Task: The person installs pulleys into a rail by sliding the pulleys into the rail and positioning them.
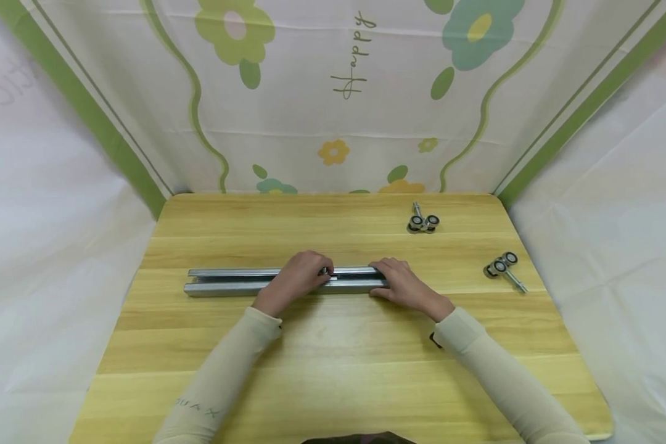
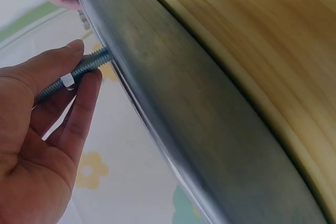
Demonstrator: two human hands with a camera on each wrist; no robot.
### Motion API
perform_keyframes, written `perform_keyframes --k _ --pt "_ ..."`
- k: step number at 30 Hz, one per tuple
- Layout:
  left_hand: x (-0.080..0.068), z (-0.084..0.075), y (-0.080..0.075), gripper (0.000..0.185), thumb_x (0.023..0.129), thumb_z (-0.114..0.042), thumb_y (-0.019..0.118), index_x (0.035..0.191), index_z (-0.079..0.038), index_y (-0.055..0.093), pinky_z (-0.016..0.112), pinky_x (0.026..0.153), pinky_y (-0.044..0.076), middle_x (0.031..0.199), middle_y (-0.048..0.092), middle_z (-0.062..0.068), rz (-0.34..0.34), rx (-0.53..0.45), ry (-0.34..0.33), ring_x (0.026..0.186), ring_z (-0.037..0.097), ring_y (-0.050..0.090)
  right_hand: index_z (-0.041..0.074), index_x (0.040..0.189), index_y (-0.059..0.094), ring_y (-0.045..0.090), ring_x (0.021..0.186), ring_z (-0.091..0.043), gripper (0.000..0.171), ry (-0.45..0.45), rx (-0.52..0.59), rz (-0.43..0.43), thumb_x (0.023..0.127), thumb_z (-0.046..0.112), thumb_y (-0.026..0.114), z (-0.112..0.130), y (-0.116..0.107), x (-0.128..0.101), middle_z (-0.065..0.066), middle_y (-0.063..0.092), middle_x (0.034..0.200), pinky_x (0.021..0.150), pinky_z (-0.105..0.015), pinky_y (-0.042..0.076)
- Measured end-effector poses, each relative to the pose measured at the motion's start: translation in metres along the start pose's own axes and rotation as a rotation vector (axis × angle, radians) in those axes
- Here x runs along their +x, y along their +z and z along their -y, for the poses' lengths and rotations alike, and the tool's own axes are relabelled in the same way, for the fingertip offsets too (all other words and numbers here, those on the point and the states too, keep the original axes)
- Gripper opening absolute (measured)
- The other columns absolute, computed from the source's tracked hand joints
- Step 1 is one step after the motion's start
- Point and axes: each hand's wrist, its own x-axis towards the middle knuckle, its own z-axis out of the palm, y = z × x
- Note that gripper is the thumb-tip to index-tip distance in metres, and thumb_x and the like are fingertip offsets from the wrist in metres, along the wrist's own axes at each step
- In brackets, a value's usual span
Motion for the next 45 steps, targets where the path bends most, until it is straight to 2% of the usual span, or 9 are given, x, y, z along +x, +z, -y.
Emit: perform_keyframes --k 8,15,20,31,45 --pt "-0.013 0.016 -0.004 0.005 0.096 -0.008 0.078 0.096 -0.011 0.081 0.034 0.077 0.059 0.095 0.079 0.002 -0.033 0.018 0.003 0.084 0.015 0.070 -0.002 0.144 0.058 0.060 0.122 -0.034 0.065 -0.008 -0.013 -0.018 0.093 0.030 0.084 0.001 -0.002 -0.001 -0.017 0.066 0.133 0.105 -0.057 0.043" --pt "-0.027 0.026 -0.010 0.004 0.096 -0.012 0.079 0.096 -0.008 0.081 0.036 0.078 0.059 0.095 0.078 0.003 -0.029 0.006 -0.040 0.085 0.016 0.070 -0.002 0.144 0.058 0.060 0.122 -0.034 0.064 -0.018 -0.012 -0.019 0.094 0.029 0.084 0.001 0.000 0.000 -0.018 0.066 0.133 0.104 -0.057 0.044" --pt "-0.036 0.031 -0.014 0.004 0.093 -0.009 0.083 0.097 -0.008 0.081 0.038 0.078 0.060 0.095 0.079 0.003 -0.048 -0.002 -0.064 0.085 0.017 0.071 -0.001 0.145 0.058 0.060 0.122 -0.033 0.065 -0.007 -0.013 -0.012 0.094 0.030 0.084 0.001 0.000 0.000 -0.017 0.066 0.133 0.104 -0.056 0.043" --pt "-0.058 0.043 -0.025 0.005 0.092 -0.007 0.083 0.097 -0.008 0.081 0.038 0.078 0.061 0.097 0.079 0.005 -0.058 -0.012 -0.120 0.085 0.017 0.071 -0.001 0.145 0.058 0.060 0.122 -0.034 0.065 -0.022 -0.018 -0.018 0.093 0.029 0.084 0.001 0.001 0.000 -0.017 0.066 0.134 0.103 -0.056 0.043" --pt "-0.075 0.059 -0.034 0.005 0.092 -0.004 0.082 0.093 -0.008 0.080 0.039 0.072 0.058 0.093 0.078 0.005 -0.077 0.016 -0.176 0.078 0.016 0.067 -0.002 0.145 0.058 0.059 0.124 -0.035 0.065 -0.009 -0.016 -0.015 0.094 0.030 0.084 0.001 0.001 -0.001 -0.019 0.065 0.135 0.106 -0.057 0.043"
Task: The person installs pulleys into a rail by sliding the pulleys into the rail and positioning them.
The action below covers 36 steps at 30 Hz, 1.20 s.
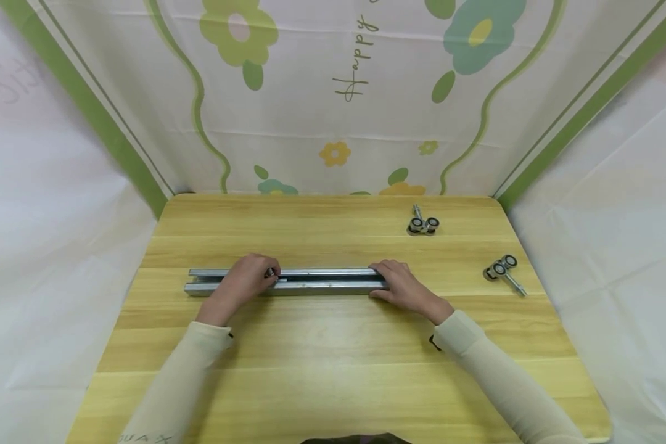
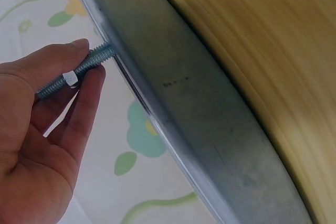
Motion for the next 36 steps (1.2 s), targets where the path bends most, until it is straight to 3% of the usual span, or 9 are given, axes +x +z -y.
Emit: perform_keyframes --k 14,24,36 --pt "-0.023 0.027 -0.011 0.006 0.090 -0.001 0.083 0.093 -0.006 0.079 0.043 0.073 0.060 0.092 0.079 0.008 -0.027 0.015 -0.046 0.080 0.021 0.070 -0.001 0.145 0.058 0.059 0.122 -0.032 0.065 -0.003 0.016 -0.002 0.093 0.030 0.084 0.001 0.002 -0.002 -0.017 0.065 0.134 0.105 -0.055 0.043" --pt "-0.037 0.048 -0.018 0.010 0.087 0.003 0.083 0.089 -0.005 0.078 0.046 0.073 0.060 0.089 0.078 0.009 -0.091 0.025 -0.051 0.079 0.025 0.072 -0.001 0.144 0.059 0.060 0.122 -0.032 0.065 -0.007 0.002 -0.012 0.093 0.029 0.084 0.001 0.001 0.000 -0.017 0.065 0.134 0.104 -0.054 0.044" --pt "-0.048 0.064 -0.023 0.009 0.087 0.004 0.081 0.090 -0.004 0.079 0.048 0.074 0.060 0.089 0.078 0.011 -0.114 0.019 -0.091 0.079 0.026 0.072 -0.002 0.144 0.058 0.060 0.120 -0.033 0.065 -0.019 -0.007 -0.022 0.093 0.028 0.085 0.002 0.001 -0.003 -0.017 0.065 0.133 0.104 -0.056 0.043"
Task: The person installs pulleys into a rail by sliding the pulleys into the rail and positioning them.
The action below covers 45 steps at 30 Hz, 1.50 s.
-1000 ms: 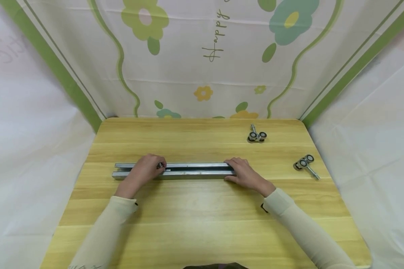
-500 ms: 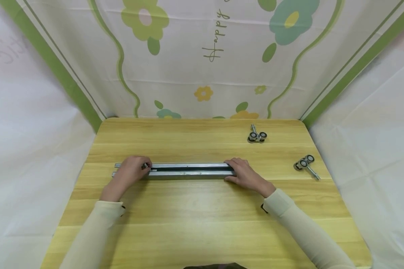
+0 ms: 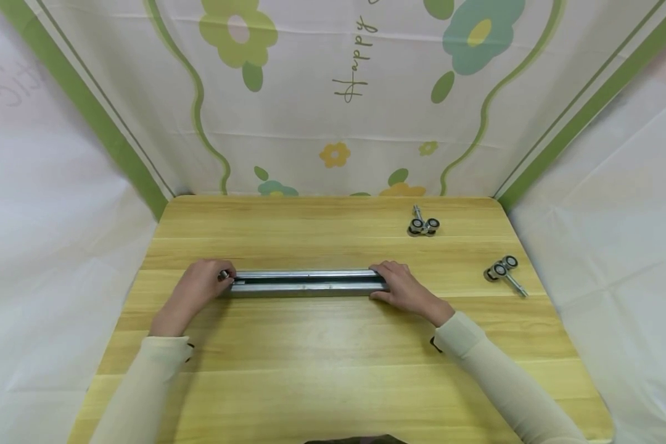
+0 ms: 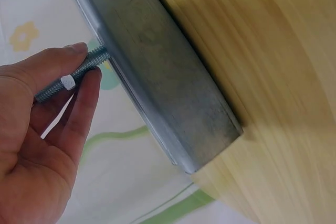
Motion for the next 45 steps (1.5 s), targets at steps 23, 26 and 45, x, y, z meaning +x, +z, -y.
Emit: perform_keyframes --k 23,26,45 --pt "-0.015 0.020 -0.015 0.010 0.088 0.004 0.080 0.096 -0.002 0.079 0.053 0.075 0.061 0.094 0.079 0.017 0.010 0.021 -0.076 0.082 0.033 0.074 -0.001 0.145 0.058 0.058 0.125 -0.034 0.064 0.002 0.010 -0.009 0.094 0.028 0.084 -0.003 0.003 -0.001 -0.018 0.064 0.136 0.107 -0.055 0.042" --pt "-0.017 0.022 -0.015 0.010 0.088 0.003 0.081 0.097 -0.002 0.080 0.052 0.074 0.061 0.094 0.078 0.018 0.006 0.028 -0.085 0.081 0.033 0.074 -0.001 0.144 0.058 0.058 0.125 -0.035 0.064 -0.007 0.008 -0.015 0.093 0.028 0.085 -0.003 0.003 -0.001 -0.018 0.064 0.136 0.106 -0.056 0.042" --pt "-0.028 0.025 -0.013 0.068 0.087 -0.034 0.090 0.140 0.000 0.063 0.072 0.100 0.047 0.140 0.061 0.031 0.029 -0.047 -0.122 0.128 0.053 0.055 -0.002 0.149 0.054 0.057 0.127 -0.034 0.071 -0.003 -0.033 -0.005 0.095 0.032 0.082 -0.003 0.003 -0.003 -0.019 0.063 0.138 0.111 -0.055 0.040"
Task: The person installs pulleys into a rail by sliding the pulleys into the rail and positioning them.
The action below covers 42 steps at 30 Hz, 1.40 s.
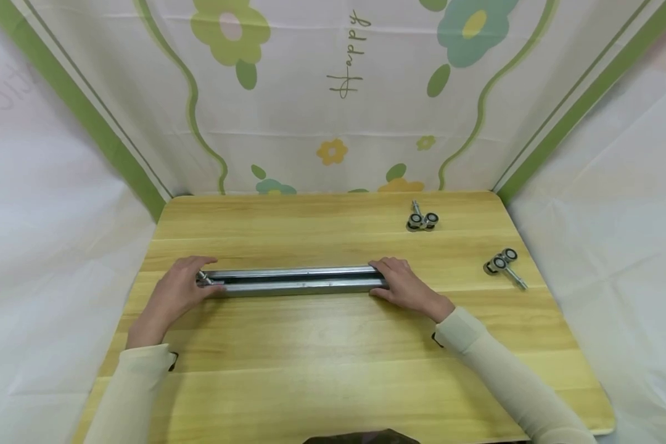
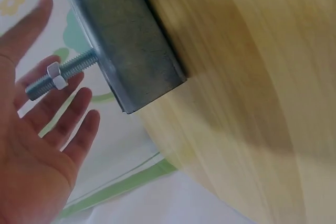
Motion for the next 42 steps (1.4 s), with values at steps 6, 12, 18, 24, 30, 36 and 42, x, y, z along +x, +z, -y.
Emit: perform_keyframes --k 6,12,18,24,30,36,42 --pt "-0.001 0.009 0.005 0.092 0.085 -0.040 0.091 0.154 0.002 0.047 0.076 0.107 0.038 0.154 0.045 0.035 0.031 -0.081 -0.001 0.141 0.057 0.039 -0.003 0.152 0.050 0.054 0.135 -0.037 0.078 -0.003 -0.013 0.020 0.094 0.037 0.083 -0.001 -0.009 -0.004 -0.021 0.060 0.144 0.115 -0.058 0.037" --pt "-0.002 0.019 0.010 0.104 0.081 -0.035 0.095 0.157 0.007 0.038 0.076 0.114 0.029 0.159 0.036 0.037 0.074 -0.141 -0.029 0.147 0.059 0.028 0.000 0.153 0.051 0.050 0.139 -0.038 0.080 0.036 -0.018 0.008 0.092 0.039 0.084 -0.011 -0.021 -0.018 -0.020 0.056 0.150 0.117 -0.060 0.033" --pt "-0.003 0.024 0.011 0.107 0.080 -0.035 0.095 0.158 0.009 0.035 0.077 0.113 0.029 0.160 0.033 0.039 0.091 -0.162 -0.062 0.146 0.061 0.026 0.000 0.154 0.050 0.047 0.141 -0.041 0.082 0.083 -0.043 -0.021 0.092 0.043 0.083 -0.027 -0.041 -0.036 -0.021 0.054 0.152 0.116 -0.064 0.031" --pt "-0.001 0.029 0.015 0.104 0.082 -0.036 0.094 0.156 0.011 0.037 0.076 0.114 0.031 0.159 0.035 0.040 0.119 -0.177 -0.072 0.144 0.061 0.032 -0.003 0.153 0.049 0.047 0.138 -0.049 0.086 0.125 -0.068 -0.090 0.090 0.043 0.085 -0.052 -0.060 -0.068 -0.027 0.053 0.150 0.110 -0.075 0.030" --pt "0.000 0.034 0.020 0.101 0.083 -0.033 0.093 0.154 0.012 0.039 0.075 0.114 0.031 0.156 0.037 0.041 0.121 -0.178 -0.072 0.142 0.062 0.035 -0.007 0.152 0.048 0.046 0.135 -0.055 0.082 0.208 -0.118 -0.147 0.092 0.038 0.084 -0.082 -0.082 -0.098 -0.033 0.052 0.147 0.108 -0.076 0.033" --pt "0.002 0.038 0.024 0.097 0.082 -0.030 0.094 0.150 0.014 0.042 0.073 0.115 0.032 0.153 0.042 0.042 0.106 -0.182 -0.059 0.140 0.062 0.038 -0.014 0.147 0.049 0.047 0.130 -0.059 0.079 0.277 -0.149 -0.196 0.094 0.033 0.082 -0.104 -0.105 -0.118 -0.040 0.051 0.143 0.106 -0.075 0.036" --pt "0.005 0.040 0.024 0.090 0.082 -0.027 0.094 0.146 0.016 0.047 0.072 0.113 0.035 0.148 0.046 0.043 0.089 -0.183 -0.052 0.136 0.062 0.043 -0.022 0.143 0.046 0.043 0.127 -0.064 0.077 0.369 -0.125 -0.276 0.093 0.024 0.083 -0.129 -0.115 -0.134 -0.047 0.048 0.138 0.102 -0.076 0.037"
